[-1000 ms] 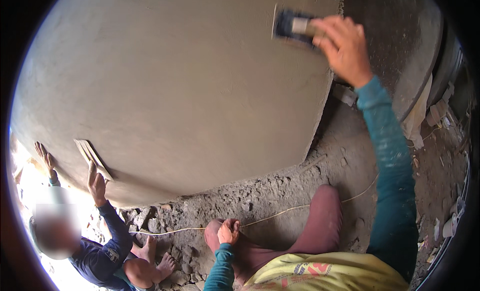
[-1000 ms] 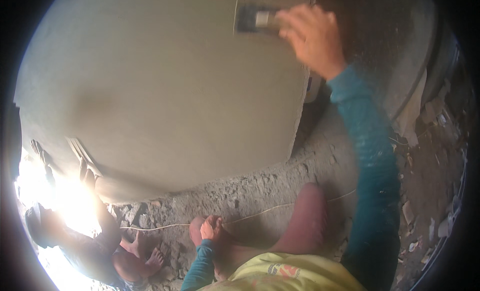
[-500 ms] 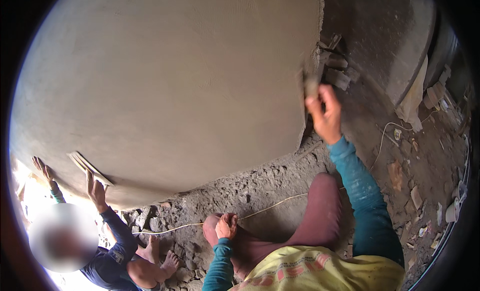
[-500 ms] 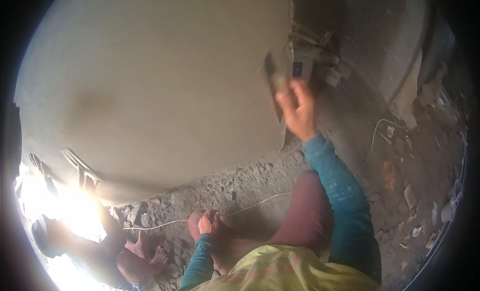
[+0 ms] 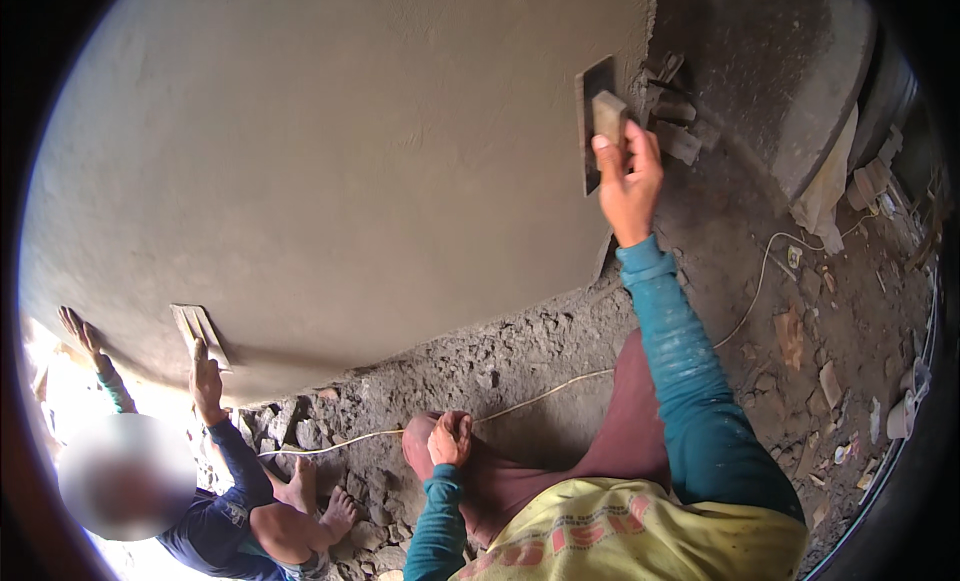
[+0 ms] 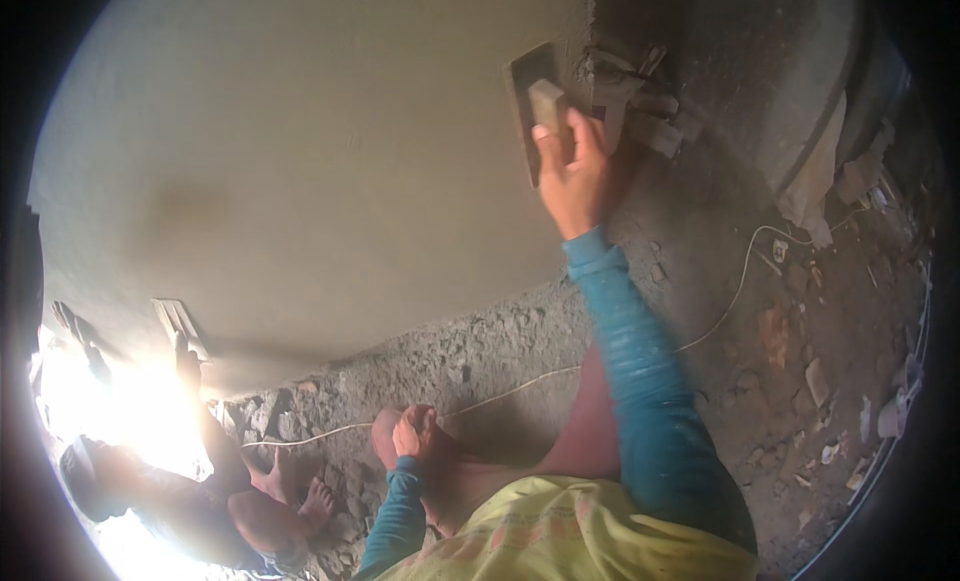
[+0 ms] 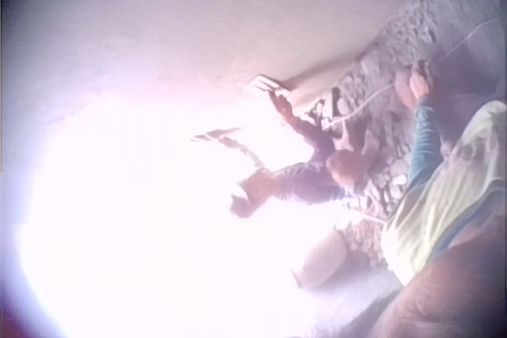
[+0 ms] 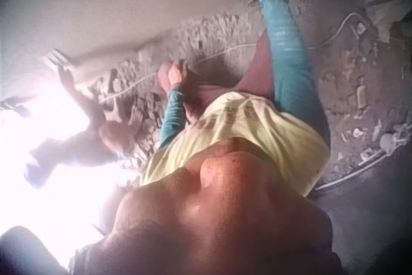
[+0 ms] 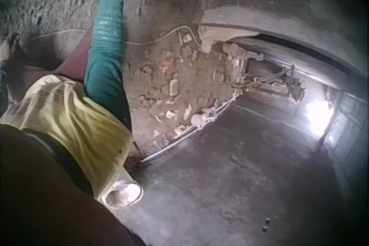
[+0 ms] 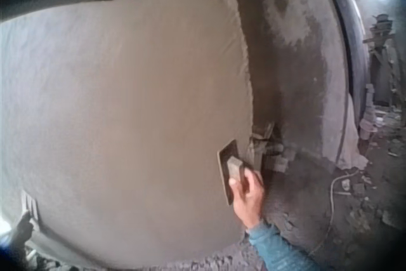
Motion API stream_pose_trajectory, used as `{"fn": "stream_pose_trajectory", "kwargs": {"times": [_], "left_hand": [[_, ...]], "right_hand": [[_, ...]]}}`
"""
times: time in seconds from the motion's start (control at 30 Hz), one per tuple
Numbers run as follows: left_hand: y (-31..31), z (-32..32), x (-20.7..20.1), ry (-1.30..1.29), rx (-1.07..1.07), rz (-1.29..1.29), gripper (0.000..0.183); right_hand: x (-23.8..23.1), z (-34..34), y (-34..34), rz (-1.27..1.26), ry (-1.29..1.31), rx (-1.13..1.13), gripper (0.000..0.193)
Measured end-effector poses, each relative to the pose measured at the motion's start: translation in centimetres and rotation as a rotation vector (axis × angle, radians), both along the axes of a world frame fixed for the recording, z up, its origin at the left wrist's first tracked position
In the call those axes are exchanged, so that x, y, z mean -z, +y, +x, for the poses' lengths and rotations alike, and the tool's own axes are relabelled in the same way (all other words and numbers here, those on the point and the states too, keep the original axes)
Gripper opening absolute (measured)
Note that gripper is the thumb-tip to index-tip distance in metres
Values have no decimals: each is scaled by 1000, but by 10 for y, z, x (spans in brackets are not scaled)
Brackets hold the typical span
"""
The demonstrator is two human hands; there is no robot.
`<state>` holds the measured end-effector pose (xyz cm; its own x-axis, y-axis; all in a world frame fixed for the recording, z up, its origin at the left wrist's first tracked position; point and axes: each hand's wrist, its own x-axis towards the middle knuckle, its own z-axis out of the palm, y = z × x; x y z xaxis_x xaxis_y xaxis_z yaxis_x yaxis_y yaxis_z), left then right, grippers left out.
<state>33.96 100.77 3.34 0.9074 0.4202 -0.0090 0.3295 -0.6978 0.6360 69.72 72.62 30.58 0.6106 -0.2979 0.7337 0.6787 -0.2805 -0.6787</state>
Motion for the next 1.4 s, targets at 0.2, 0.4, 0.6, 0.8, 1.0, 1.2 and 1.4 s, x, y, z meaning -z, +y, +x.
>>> {"fn": "stream_pose_trajectory", "kwargs": {"times": [0.2, 0.4, 0.6, 0.8, 1.0, 1.2, 1.4], "left_hand": [[-7, 9, 2, -4, 22, -1, 24], [-1, 1, -3, -47, 16, -27, 24], [6, -8, -22, -144, -18, -70, 24], [19, -12, -13, -59, -106, -145, 47], [14, -14, -13, 41, -80, -74, 43], [17, -13, -6, 38, -63, -41, 41], [17, -10, -9, 79, -66, -21, 42]], "right_hand": [[17, -48, 84, -214, -224, -75, 33], [28, -76, 69, -42, -67, -499, 33], [63, -21, -42, 572, 197, -659, 45], [75, -7, -42, 524, 154, -634, 37], [81, -4, -23, 355, 130, -296, 40], [77, -3, 15, 76, 27, 160, 39], [94, -58, 65, -278, -88, -204, 33]]}}
